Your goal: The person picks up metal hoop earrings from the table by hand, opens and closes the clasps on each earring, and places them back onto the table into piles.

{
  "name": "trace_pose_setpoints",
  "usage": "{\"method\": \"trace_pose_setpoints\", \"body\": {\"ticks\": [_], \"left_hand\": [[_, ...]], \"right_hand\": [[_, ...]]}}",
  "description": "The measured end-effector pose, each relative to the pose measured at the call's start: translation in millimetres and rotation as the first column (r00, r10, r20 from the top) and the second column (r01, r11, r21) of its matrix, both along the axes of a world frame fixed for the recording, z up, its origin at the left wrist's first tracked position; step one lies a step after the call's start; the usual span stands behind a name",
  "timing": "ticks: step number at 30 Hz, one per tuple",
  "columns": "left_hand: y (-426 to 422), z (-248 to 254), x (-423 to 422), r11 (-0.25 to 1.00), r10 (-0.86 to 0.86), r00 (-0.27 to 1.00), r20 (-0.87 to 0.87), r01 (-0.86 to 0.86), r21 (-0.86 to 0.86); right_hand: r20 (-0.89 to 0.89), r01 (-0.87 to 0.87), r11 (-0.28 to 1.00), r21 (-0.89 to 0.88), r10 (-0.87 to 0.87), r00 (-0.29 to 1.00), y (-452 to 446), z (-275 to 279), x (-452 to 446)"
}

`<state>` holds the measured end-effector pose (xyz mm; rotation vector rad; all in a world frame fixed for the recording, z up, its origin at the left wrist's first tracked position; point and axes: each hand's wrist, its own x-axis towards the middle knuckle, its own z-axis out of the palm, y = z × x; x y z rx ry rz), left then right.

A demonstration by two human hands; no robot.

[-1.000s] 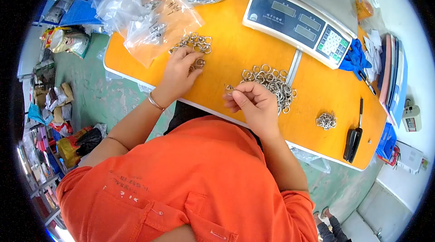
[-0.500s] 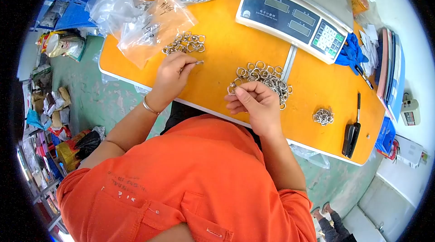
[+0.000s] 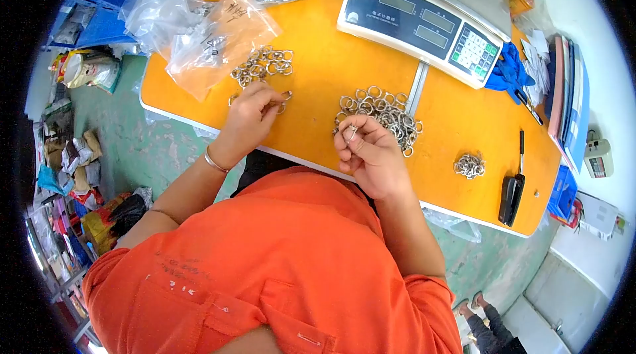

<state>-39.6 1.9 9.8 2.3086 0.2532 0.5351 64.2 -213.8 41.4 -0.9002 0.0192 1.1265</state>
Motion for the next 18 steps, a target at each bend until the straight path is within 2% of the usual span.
{"method": "trace_pose_setpoints", "body": {"ticks": [2,4,8,10,11,13,14,16,18], "left_hand": [[1,-1,-1,1.000,-0.002,1.000,-0.002,0.002,0.006],[3,-3,-2,1.000,-0.016,0.997,-0.070,0.017,0.014],[1,0,-2,0.999,-0.014,0.997,-0.074,0.016,0.028],[-4,13,-1,0.995,-0.031,0.995,-0.096,0.022,-0.095],[-10,20,0,0.995,-0.030,0.995,-0.098,0.021,-0.096],[-24,35,4,0.887,-0.193,0.980,0.051,0.197,-0.418],[-29,40,4,0.889,-0.188,0.981,0.046,0.190,-0.416],[-39,46,5,0.780,-0.382,0.920,0.089,0.372,-0.503],[-43,40,4,0.798,-0.355,0.925,0.134,0.374,-0.473]], "right_hand": [[-0.115,-0.038,0.995,0.089,0.049,0.992,0,1,1],[-0.125,-0.045,0.994,0.097,0.058,0.990,-1,2,1],[-0.156,-0.074,0.986,0.151,0.098,0.983,-2,0,1],[-0.174,-0.095,0.977,0.190,0.128,0.976,-4,-2,3],[-0.192,-0.115,0.967,0.228,0.161,0.968,-4,-3,3],[-0.200,-0.160,0.968,0.196,0.199,0.959,-2,-1,2],[-0.208,-0.202,0.965,0.164,0.234,0.950,0,1,1],[-0.204,-0.237,0.961,0.144,0.263,0.943,4,3,-1],[-0.200,-0.264,0.957,0.119,0.284,0.938,6,4,-4]]}}
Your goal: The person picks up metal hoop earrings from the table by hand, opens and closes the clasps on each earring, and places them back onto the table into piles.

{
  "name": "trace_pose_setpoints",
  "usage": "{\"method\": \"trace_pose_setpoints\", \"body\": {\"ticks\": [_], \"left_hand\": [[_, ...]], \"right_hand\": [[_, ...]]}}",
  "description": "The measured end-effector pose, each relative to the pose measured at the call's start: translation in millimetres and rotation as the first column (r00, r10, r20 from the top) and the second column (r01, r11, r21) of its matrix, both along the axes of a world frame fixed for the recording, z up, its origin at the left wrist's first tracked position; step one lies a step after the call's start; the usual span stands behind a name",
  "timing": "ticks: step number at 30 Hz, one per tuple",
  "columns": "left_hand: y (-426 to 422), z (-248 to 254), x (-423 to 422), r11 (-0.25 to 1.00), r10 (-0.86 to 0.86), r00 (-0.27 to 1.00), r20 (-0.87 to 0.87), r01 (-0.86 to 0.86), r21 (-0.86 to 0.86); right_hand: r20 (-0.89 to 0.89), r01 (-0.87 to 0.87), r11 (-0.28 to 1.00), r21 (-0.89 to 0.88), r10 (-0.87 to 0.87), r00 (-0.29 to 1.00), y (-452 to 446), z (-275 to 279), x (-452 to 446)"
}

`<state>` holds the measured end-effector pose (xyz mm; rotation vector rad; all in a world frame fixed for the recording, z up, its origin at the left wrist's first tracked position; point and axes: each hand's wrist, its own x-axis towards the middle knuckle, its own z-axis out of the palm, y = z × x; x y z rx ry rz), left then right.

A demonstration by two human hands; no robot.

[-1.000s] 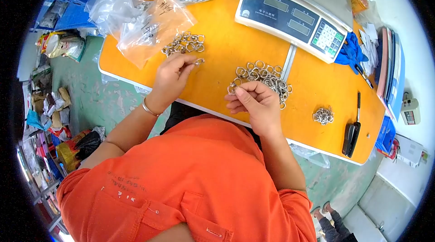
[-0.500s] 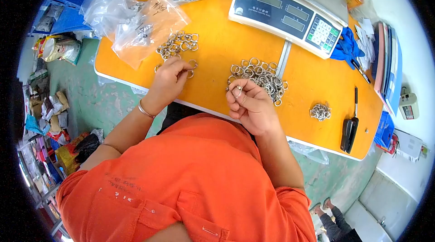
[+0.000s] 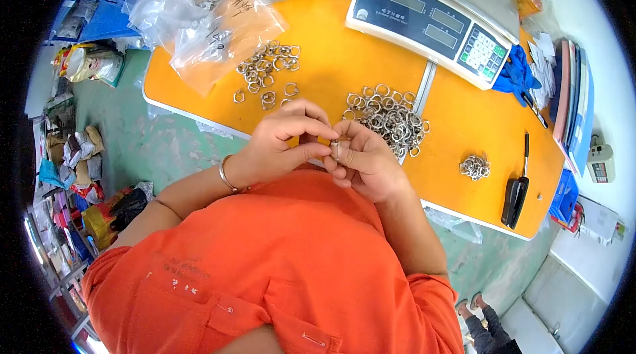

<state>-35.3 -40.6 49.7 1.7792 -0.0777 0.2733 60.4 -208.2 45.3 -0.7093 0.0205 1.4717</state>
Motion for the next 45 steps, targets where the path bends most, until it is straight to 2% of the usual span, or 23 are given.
{"method": "trace_pose_setpoints", "body": {"ticks": [2,3,5,6,8,10,12,15,17,20,26,31,33,36,38,45], "left_hand": [[1,-3,2,0.994,0.047,0.993,0.110,-0.057,0.090],[-1,-3,1,0.994,0.049,0.993,0.108,-0.059,0.089],[-4,-2,-2,0.981,0.102,0.993,-0.061,-0.111,-0.158],[-4,-1,-2,0.981,0.105,0.993,-0.061,-0.113,-0.157],[-3,4,-2,0.981,0.159,0.980,-0.118,-0.170,-0.093],[-4,3,-2,0.979,0.169,0.978,-0.121,-0.181,-0.098],[-5,1,-2,0.977,0.174,0.977,-0.123,-0.187,-0.106],[-5,0,-3,0.964,0.160,0.965,-0.210,-0.199,-0.179],[-6,4,-3,0.926,0.120,0.953,-0.278,-0.209,-0.313],[-6,10,-2,0.906,0.095,0.924,-0.370,-0.234,-0.353],[-4,5,-2,0.854,0.027,0.931,-0.364,-0.211,-0.477],[-4,9,-1,0.862,0.028,0.927,-0.374,-0.212,-0.461],[-5,9,-1,0.868,0.033,0.927,-0.374,-0.212,-0.449],[-6,7,-2,0.878,0.056,0.939,-0.340,-0.209,-0.431],[-7,4,-2,0.906,0.085,0.973,-0.214,-0.164,-0.389],[-7,2,-1,0.925,0.103,0.986,-0.128,-0.142,-0.353]], "right_hand": [[0.190,0.047,0.995,-0.085,-0.030,0.981,-1,1,-2],[0.188,0.045,0.995,-0.086,-0.028,0.982,1,4,-4],[0.426,0.181,0.962,-0.202,-0.080,0.901,4,12,-10],[0.426,0.179,0.963,-0.201,-0.078,0.901,5,11,-13],[0.694,0.352,0.930,-0.110,-0.182,0.697,5,9,-18],[0.714,0.354,0.930,-0.100,-0.181,0.677,5,12,-20],[0.793,0.377,0.925,-0.048,-0.194,0.577,6,11,-21],[0.784,0.392,0.914,-0.106,-0.167,0.599,6,14,-19],[0.785,0.397,0.912,-0.105,-0.169,0.596,6,14,-19],[0.795,0.412,0.906,-0.096,-0.180,0.580,6,16,-21],[0.845,0.425,0.903,-0.065,-0.177,0.505,6,19,-22],[0.862,0.423,0.904,-0.068,-0.160,0.480,5,20,-22],[0.900,0.402,0.915,-0.037,-0.144,0.412,5,19,-21],[0.906,0.396,0.918,0.016,-0.181,0.382,5,17,-20],[0.916,0.388,0.921,0.025,-0.177,0.361,5,17,-18],[0.932,0.378,0.923,0.070,-0.195,0.305,6,14,-16]]}}
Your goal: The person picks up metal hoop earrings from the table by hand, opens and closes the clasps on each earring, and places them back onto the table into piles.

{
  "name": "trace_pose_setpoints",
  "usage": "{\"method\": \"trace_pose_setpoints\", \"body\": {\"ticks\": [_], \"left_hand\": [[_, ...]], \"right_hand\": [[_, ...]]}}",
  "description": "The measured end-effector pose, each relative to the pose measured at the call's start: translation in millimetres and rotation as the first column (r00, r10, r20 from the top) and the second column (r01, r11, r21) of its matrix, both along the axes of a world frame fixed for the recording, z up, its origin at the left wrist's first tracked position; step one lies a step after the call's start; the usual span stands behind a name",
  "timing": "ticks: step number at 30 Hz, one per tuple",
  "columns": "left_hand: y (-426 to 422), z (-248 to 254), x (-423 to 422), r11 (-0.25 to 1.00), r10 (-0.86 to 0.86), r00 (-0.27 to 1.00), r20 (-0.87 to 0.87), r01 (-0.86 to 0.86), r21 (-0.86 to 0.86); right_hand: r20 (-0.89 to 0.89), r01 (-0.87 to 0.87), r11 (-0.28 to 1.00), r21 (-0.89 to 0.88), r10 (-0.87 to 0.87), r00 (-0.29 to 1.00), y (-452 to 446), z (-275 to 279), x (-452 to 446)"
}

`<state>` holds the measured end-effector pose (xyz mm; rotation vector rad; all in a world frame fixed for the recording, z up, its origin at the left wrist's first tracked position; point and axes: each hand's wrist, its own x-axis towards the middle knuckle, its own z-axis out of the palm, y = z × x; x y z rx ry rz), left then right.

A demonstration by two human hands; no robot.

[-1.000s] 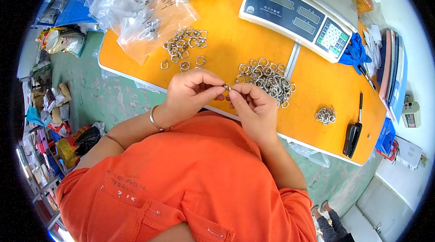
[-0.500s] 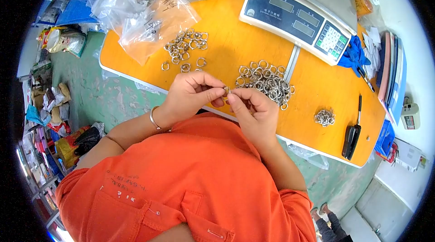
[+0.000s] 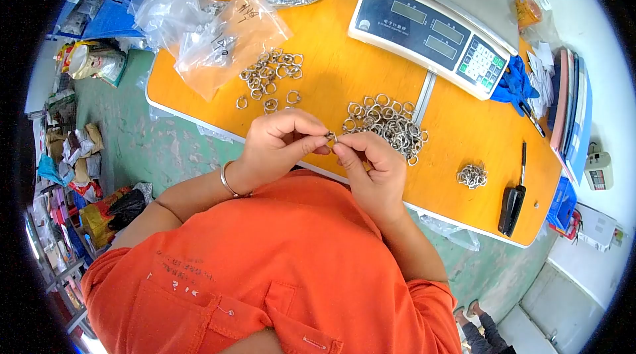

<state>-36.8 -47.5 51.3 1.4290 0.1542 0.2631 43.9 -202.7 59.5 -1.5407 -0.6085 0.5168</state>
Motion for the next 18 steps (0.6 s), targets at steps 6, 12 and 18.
{"method": "trace_pose_setpoints", "body": {"ticks": [6,12,18], "left_hand": [[-2,5,-2,0.997,-0.018,1.000,0.020,0.017,0.069],[-7,1,-4,0.985,-0.045,0.999,0.005,0.046,-0.167],[-6,2,-6,0.989,-0.112,0.994,-0.019,0.109,-0.096]], "right_hand": [[-0.137,0.061,0.996,-0.060,-0.069,0.988,0,-2,-3],[-0.252,0.032,0.999,-0.044,-0.042,0.967,-2,-7,-2],[-0.258,0.040,0.997,0.059,-0.023,0.966,-4,-13,-4]]}}
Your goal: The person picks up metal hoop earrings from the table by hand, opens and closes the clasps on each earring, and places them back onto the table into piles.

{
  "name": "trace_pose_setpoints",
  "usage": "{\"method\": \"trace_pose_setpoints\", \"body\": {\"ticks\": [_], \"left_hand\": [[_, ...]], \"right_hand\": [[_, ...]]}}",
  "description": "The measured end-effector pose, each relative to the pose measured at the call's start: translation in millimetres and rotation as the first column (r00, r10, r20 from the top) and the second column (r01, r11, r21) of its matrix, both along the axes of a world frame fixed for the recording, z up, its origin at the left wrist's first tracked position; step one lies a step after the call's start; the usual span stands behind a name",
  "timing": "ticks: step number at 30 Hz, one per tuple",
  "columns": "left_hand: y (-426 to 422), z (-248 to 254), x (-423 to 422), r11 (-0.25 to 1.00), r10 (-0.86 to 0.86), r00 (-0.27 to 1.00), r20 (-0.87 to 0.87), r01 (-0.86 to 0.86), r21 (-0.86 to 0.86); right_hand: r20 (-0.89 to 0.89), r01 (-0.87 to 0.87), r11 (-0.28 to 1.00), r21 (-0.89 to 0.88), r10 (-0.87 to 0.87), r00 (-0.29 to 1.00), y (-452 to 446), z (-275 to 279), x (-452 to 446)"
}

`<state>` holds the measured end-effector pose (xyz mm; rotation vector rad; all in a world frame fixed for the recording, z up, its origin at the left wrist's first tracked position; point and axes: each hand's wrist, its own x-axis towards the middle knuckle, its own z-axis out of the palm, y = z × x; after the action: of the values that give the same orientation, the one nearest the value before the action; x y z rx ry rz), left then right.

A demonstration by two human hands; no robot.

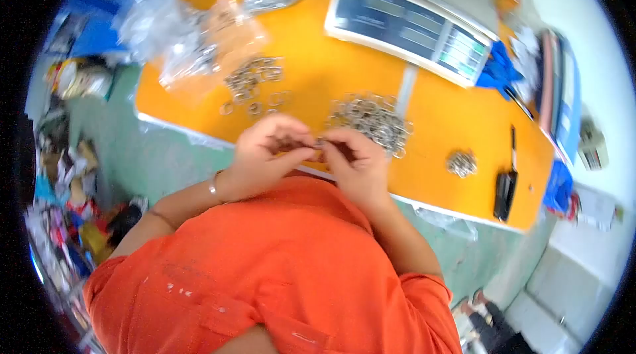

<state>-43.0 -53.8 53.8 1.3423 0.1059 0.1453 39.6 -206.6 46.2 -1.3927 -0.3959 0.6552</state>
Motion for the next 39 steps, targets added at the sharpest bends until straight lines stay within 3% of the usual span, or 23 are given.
{"method": "trace_pose_setpoints", "body": {"ticks": [1,4,6,7,8,11,15,16,17,19,20,21,23,24,25,29,30,31,33,35,36,38,39], "left_hand": [[1,-1,1,0.992,0.043,0.999,0.016,-0.044,0.115],[9,-1,4,0.929,0.078,0.995,0.063,-0.095,0.357],[21,-8,2,0.928,0.092,0.996,0.019,-0.093,0.360],[27,-17,0,0.939,0.105,0.994,0.017,-0.105,0.327],[31,-18,-1,0.938,0.115,0.993,-0.007,-0.106,0.331],[44,-23,-2,0.920,0.143,0.989,-0.048,-0.114,0.374],[58,-30,-5,0.832,0.213,0.976,-0.035,-0.163,0.531],[64,-35,-6,0.718,0.255,0.966,0.044,-0.219,0.660],[70,-36,-8,0.621,0.255,0.963,0.087,-0.232,0.748],[80,-45,-13,0.407,0.284,0.944,0.168,-0.278,0.870],[80,-38,-15,0.337,0.288,0.945,0.157,-0.253,0.907],[79,-39,-18,0.384,0.307,0.946,0.098,-0.218,0.897],[73,-47,-20,0.429,0.338,0.940,0.045,-0.196,0.882],[70,-50,-19,0.403,0.321,0.943,0.090,-0.222,0.888],[67,-51,-18,0.381,0.298,0.945,0.134,-0.246,0.891],[65,-53,-19,0.408,0.330,0.935,0.128,-0.263,0.874],[65,-52,-19,0.403,0.339,0.932,0.132,-0.270,0.875],[64,-50,-20,0.436,0.359,0.924,0.131,-0.290,0.852],[61,-44,-21,0.464,0.387,0.912,0.134,-0.319,0.826],[56,-33,-20,0.647,0.440,0.895,0.076,-0.375,0.664],[54,-34,-18,0.646,0.443,0.893,0.081,-0.381,0.662],[50,-39,-13,0.908,0.369,0.926,-0.084,-0.340,0.244],[49,-39,-12,0.911,0.364,0.928,-0.083,-0.337,0.238]], "right_hand": [[0.113,0.048,0.990,-0.130,-0.033,0.993,-3,-2,1],[0.450,0.255,0.952,-0.168,-0.155,0.879,-31,3,17],[0.794,0.529,0.819,-0.223,-0.163,0.586,-70,-12,47],[0.847,0.636,0.744,-0.206,-0.190,0.497,-94,-18,59],[0.825,0.718,0.627,-0.304,-0.204,0.528,-119,-18,66],[0.864,0.858,0.376,-0.349,-0.225,0.451,-185,-43,86],[0.875,0.817,0.325,-0.477,0.084,0.478,-204,-36,92],[0.893,0.840,0.307,-0.447,0.111,0.435,-205,-36,94],[0.909,0.856,0.307,-0.416,0.133,0.394,-199,-35,96],[0.948,0.826,0.467,-0.316,0.109,0.300,-163,-19,95],[0.916,0.776,0.532,-0.340,-0.001,0.402,-132,-9,90],[0.861,0.726,0.587,-0.358,-0.094,0.501,-101,-3,80],[0.843,0.496,0.803,-0.330,0.014,0.537,-44,-6,64],[0.839,0.366,0.880,-0.303,0.063,0.541,-13,-4,51],[0.881,0.233,0.934,-0.272,0.144,0.450,15,-6,42],[0.906,0.069,0.962,-0.264,0.223,0.361,86,-37,23],[0.868,0.133,0.911,-0.390,0.316,0.382,96,-43,22],[0.819,0.193,0.839,-0.508,0.402,0.410,102,-47,22],[0.822,0.174,0.853,-0.492,0.389,0.417,103,-49,26],[0.815,0.074,0.911,-0.406,0.324,0.481,97,-44,26],[0.817,0.073,0.911,-0.407,0.327,0.475,95,-38,25],[0.809,-0.070,0.957,-0.280,0.275,0.520,85,-22,20],[0.809,-0.065,0.956,-0.286,0.277,0.519,81,-15,17]]}}
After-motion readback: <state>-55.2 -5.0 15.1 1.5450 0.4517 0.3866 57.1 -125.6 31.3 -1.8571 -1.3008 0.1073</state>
